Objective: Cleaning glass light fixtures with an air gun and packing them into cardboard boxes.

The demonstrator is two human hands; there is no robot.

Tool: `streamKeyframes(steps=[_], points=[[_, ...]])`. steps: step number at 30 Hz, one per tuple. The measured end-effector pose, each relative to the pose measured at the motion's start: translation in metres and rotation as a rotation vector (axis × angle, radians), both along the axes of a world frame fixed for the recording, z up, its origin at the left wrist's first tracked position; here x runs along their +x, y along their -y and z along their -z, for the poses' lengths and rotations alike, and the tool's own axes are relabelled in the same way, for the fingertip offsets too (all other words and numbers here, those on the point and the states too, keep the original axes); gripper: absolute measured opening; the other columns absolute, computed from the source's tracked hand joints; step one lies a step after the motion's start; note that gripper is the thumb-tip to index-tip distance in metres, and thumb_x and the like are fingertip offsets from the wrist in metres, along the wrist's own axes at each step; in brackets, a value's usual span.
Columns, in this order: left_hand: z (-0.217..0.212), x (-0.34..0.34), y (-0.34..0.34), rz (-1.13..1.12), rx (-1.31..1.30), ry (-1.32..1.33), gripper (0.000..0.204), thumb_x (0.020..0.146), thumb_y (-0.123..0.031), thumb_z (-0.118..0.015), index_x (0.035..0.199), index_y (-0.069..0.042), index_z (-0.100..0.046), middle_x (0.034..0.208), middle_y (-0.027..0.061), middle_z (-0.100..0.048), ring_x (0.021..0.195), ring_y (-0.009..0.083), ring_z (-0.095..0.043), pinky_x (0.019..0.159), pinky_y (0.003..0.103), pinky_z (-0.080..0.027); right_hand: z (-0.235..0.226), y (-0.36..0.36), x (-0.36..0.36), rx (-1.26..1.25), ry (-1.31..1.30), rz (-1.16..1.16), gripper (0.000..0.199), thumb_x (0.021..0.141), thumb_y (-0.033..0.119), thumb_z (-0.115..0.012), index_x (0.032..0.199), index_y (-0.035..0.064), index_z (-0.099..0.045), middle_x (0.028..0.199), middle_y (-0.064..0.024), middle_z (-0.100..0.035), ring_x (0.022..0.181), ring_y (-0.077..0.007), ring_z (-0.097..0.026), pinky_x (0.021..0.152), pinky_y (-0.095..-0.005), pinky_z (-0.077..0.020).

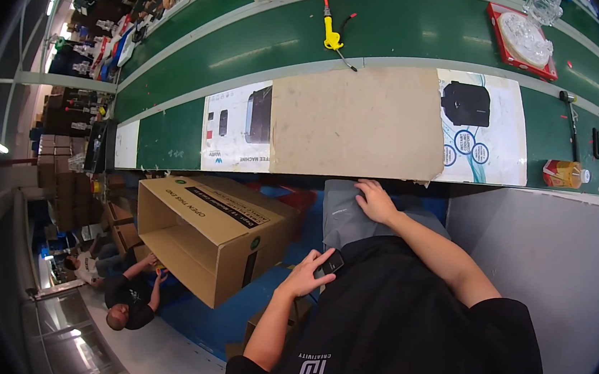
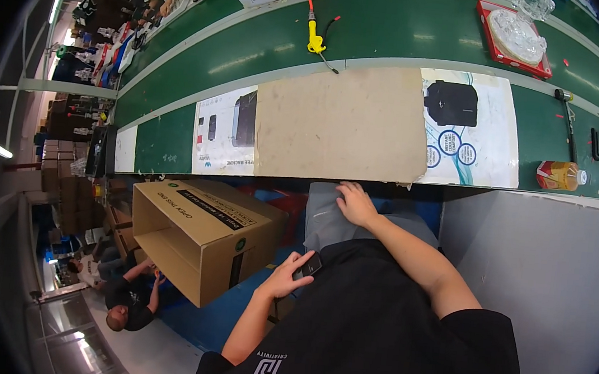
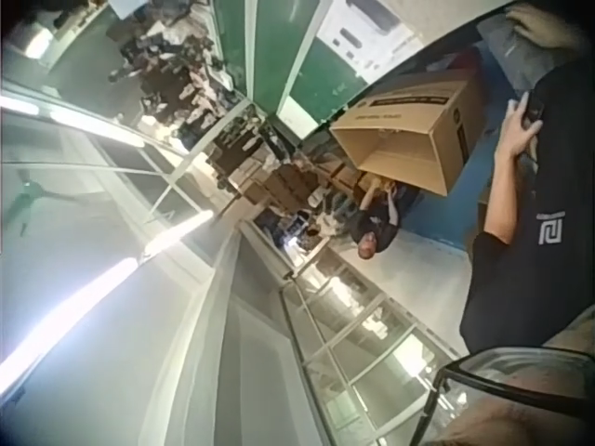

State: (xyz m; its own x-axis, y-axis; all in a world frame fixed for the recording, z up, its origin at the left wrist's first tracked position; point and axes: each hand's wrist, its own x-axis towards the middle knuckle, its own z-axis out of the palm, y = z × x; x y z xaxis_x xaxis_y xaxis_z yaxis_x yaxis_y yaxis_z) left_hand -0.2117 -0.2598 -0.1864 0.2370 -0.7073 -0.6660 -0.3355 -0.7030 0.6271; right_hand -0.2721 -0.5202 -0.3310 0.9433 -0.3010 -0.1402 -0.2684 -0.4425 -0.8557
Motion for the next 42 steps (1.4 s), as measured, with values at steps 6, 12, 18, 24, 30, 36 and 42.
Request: streamKeyframes(steps=[6,12,18,24,30,36,42], points=[[0.005,0.005,-0.009,-0.069,0.095,0.077,0.075,0.084,-0.047,-0.063,0.146,-0.015,-0.035,0.107,0.0111,-0.044,0.102,0.027,-0.051,0.092,0.031,-0.039,-0.03,0.0,-0.005,-0.167,0.094,0.006,0.032,0.083,0.018,-0.063,0.113,0.007,-0.059,0.118,-0.0127,-0.056,0.114,-0.0317,-0.05,0.093,-0.042,-0.0438],[0.014,0.003,-0.007,-0.082,0.092,0.056,0.078,0.083,-0.047,-0.063,0.149,-0.021,-0.029,0.107,0.014,-0.047,0.103,0.0319,-0.055,0.09,0.036,-0.043,-0.088,-0.027,-0.007,-0.009,0.163,-0.68,0.03,0.085,0.04,-0.063,0.085,0.0108,-0.069,0.087,-0.0112,-0.066,0.085,-0.0322,-0.064,0.07,-0.0435,-0.0508],[-0.004,0.005,0.003,0.003,0.098,0.17,0.077,0.082,-0.045,-0.064,0.148,-0.024,-0.029,0.108,0.0152,-0.048,0.099,0.0357,-0.057,0.086,0.041,-0.046,-0.113,-0.027,-0.001,0.13,0.143,-0.802,0.027,0.086,0.037,-0.063,0.087,0.0103,-0.066,0.078,-0.0104,-0.067,0.075,-0.0335,-0.065,0.066,-0.0441,-0.0504],[-0.005,0.01,-0.015,0.031,0.15,-0.017,0.074,0.085,-0.048,-0.059,0.148,-0.022,-0.029,0.109,0.0166,-0.05,0.103,0.034,-0.055,0.09,0.039,-0.043,-0.11,0.001,0.014,0.148,0.045,-0.692,0.026,0.089,0.035,-0.059,0.094,0.0102,-0.067,0.084,-0.0114,-0.069,0.079,-0.0323,-0.065,0.069,-0.0432,-0.0507],[0.02,0.051,0.031,0.058,0.22,-0.145,0.072,0.091,-0.051,-0.05,0.149,-0.016,-0.028,0.122,0.0191,-0.052,0.119,0.0335,-0.049,0.104,0.036,-0.034,-0.116,0.042,0.021,0.186,-0.015,-0.56,0.028,0.09,0.034,-0.058,0.093,0.0084,-0.067,0.082,-0.0121,-0.069,0.078,-0.0321,-0.065,0.069,-0.0418,-0.0505],[0.066,0.106,0.053,0.073,0.32,-0.312,0.086,0.091,-0.069,-0.028,0.15,-0.007,-0.017,0.154,0.0155,-0.021,0.143,0.0292,-0.021,0.115,0.036,-0.019,-0.126,0.079,0.035,0.149,-0.124,-0.43,0.029,0.091,0.033,-0.058,0.095,0.0061,-0.067,0.082,-0.0123,-0.068,0.076,-0.0284,-0.066,0.069,-0.0383,-0.0511],[0.078,0.129,0.022,0.003,0.333,-0.278,0.079,0.094,-0.064,-0.029,0.149,-0.007,-0.024,0.154,0.0129,-0.026,0.142,0.0254,-0.025,0.115,0.034,-0.02,-0.127,0.097,0.059,0.148,-0.176,-0.21,0.03,0.091,0.034,-0.057,0.098,0.0067,-0.067,0.087,-0.0144,-0.069,0.081,-0.0304,-0.066,0.074,-0.039,-0.0517]])
